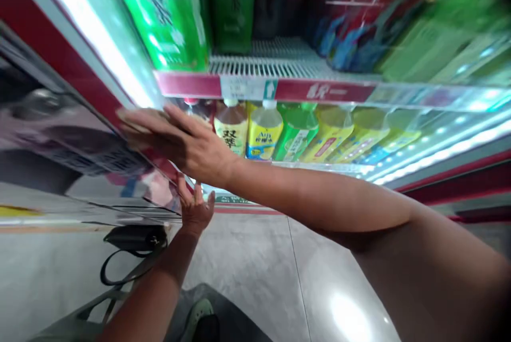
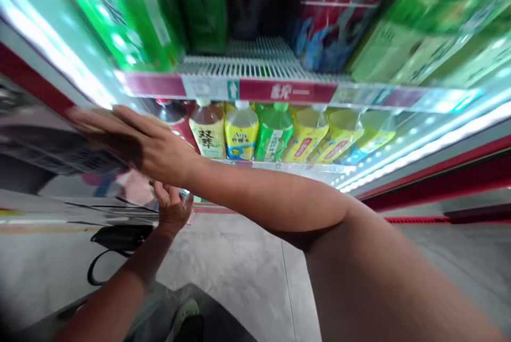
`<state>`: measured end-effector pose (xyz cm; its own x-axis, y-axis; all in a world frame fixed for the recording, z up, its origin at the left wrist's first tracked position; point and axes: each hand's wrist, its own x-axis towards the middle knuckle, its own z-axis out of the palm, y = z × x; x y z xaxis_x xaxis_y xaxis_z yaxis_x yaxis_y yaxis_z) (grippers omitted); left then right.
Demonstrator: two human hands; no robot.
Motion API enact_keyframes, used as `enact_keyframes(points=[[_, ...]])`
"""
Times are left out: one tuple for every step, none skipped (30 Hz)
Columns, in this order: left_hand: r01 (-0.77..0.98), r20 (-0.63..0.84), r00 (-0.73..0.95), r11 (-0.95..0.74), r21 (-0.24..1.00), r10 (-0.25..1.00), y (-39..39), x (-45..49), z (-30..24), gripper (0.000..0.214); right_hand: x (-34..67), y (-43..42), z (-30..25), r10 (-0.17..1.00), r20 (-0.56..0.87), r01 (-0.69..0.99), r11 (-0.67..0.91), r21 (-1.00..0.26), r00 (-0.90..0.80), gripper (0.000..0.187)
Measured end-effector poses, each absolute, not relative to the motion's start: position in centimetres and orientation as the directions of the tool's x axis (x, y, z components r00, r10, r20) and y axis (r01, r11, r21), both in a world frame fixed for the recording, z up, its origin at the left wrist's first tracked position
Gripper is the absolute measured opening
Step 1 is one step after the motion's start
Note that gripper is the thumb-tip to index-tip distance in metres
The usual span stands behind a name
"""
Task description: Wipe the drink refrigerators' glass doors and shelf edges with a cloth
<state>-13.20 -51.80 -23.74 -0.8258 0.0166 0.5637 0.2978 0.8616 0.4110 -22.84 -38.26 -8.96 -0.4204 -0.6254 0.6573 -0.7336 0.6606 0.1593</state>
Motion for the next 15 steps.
enact_keyframes(points=[[0.294, 0.557, -0.831, 0.863, 0.41, 0.019, -52.1, -12.7, -22.6, 0.056, -22.7, -38.7, -7.1, -0.648, 0.65, -0.762, 0.627, 0.161, -0.397, 0.068], [0.295, 0.539, -0.842, 0.858, 0.421, 0.025, -52.5, -12.4, -21.3, 0.051, -22.5, -39.2, -5.6, -0.671, 0.64, -0.789, 0.593, 0.161, -0.374, 0.07], [0.302, 0.505, -0.862, 0.848, 0.436, 0.047, -53.1, -12.0, -19.9, 0.05, -22.2, -39.5, -4.4, -0.693, 0.63, -0.813, 0.56, 0.161, -0.352, 0.072], [0.303, 0.477, -0.876, 0.842, 0.446, 0.063, -53.8, -11.7, -18.4, 0.052, -21.9, -39.8, -3.5, -0.712, 0.619, -0.833, 0.529, 0.161, -0.332, 0.074], [0.315, 0.463, -0.883, 0.834, 0.454, 0.081, -54.5, -11.2, -16.9, 0.054, -21.6, -40.0, -2.8, -0.727, 0.611, -0.849, 0.503, 0.162, -0.314, 0.076], [0.331, 0.462, -0.882, 0.822, 0.463, 0.094, -55.2, -10.6, -15.5, 0.058, -21.3, -40.1, -2.5, -0.737, 0.607, -0.859, 0.484, 0.166, -0.298, 0.076], [0.347, 0.473, -0.876, 0.809, 0.474, 0.098, -55.8, -9.8, -14.1, 0.061, -21.1, -40.1, -2.3, -0.742, 0.606, -0.863, 0.474, 0.173, -0.286, 0.075], [0.362, 0.491, -0.866, 0.794, 0.488, 0.093, -56.2, -8.8, -12.9, 0.064, -20.9, -40.0, -2.4, -0.746, 0.606, -0.863, 0.471, 0.184, -0.277, 0.073], [0.366, 0.499, -0.863, 0.777, 0.511, 0.078, -56.5, -7.7, -11.8, 0.066, -20.7, -39.9, -2.7, -0.75, 0.603, -0.858, 0.473, 0.201, -0.273, 0.069], [0.349, 0.49, -0.87, 0.77, 0.534, 0.054, -56.5, -6.6, -10.8, 0.066, -20.6, -39.7, -3.0, -0.766, 0.587, -0.858, 0.462, 0.223, -0.26, 0.063], [0.319, 0.471, -0.882, 0.768, 0.556, 0.026, -56.4, -5.7, -10.0, 0.066, -20.5, -39.5, -3.2, -0.793, 0.557, -0.866, 0.439, 0.239, -0.248, 0.059], [0.292, 0.443, -0.896, 0.759, 0.582, 0.005, -56.2, -5.0, -9.3, 0.067, -20.5, -39.2, -3.4, -0.818, 0.519, -0.875, 0.421, 0.241, -0.25, 0.059], [0.286, 0.406, -0.914, 0.737, 0.612, 0.017, -55.9, -4.6, -8.6, 0.07, -20.5, -38.9, -3.4, -0.845, 0.471, -0.883, 0.401, 0.243, -0.253, 0.061], [0.282, 0.366, -0.93, 0.703, 0.653, 0.033, -55.5, -4.7, -8.0, 0.073, -20.5, -38.5, -3.2, -0.858, 0.445, -0.887, 0.391, 0.244, -0.256, 0.063], [0.267, 0.344, -0.939, 0.658, 0.704, 0.013, -55.1, -5.2, -7.4, 0.074, -20.4, -38.1, -2.8, -0.861, 0.435, -0.887, 0.393, 0.242, -0.262, 0.065]])
